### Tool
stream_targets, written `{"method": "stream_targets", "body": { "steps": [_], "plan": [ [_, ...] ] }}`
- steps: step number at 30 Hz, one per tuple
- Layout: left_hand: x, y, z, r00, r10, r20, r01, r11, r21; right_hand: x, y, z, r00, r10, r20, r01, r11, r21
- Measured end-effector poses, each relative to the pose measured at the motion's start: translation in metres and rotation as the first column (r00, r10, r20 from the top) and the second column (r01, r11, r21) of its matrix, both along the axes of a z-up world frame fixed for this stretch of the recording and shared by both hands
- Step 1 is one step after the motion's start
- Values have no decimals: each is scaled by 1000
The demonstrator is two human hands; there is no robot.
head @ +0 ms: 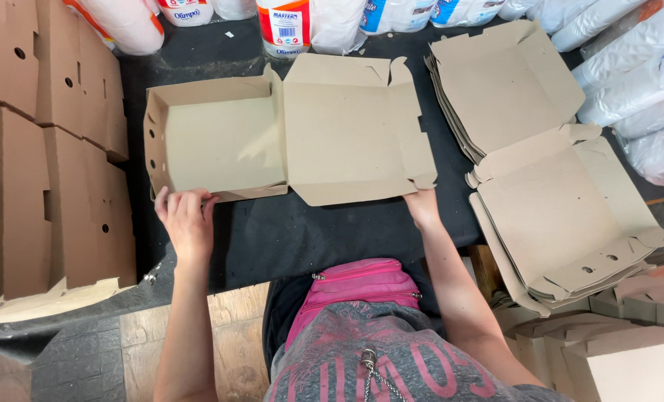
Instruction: The person assembles cardboard boxes by folding the flaps and interlocking the tabs by hand, handling one box at a time from a stack.
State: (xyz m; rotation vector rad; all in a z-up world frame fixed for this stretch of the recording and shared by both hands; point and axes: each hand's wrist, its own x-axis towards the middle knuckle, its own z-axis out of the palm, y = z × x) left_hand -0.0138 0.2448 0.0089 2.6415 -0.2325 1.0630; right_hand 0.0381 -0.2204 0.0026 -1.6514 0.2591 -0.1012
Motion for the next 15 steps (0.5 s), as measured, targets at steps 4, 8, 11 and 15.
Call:
{"method": "stream_targets", "body": {
  "steps": [4,8,11,15],
  "plan": [
    [-6,-3,14,1000,14,16,-14,1000,21,-3,-12,39,994,-46,102,60,988,-142],
    [-5,-40,31,997,31,73,-35,998,53,-2,-30,12,971,53,233,-40,997,-62],
    [-3,-84,38,993,-61,100,60,998,12,-6,-16,42,964,186,191,-115,936,-334],
    [2,-136,36,941,-329,-79,323,943,-76,2,-9,38,970,210,125,-157,927,-340]
  ]
}}
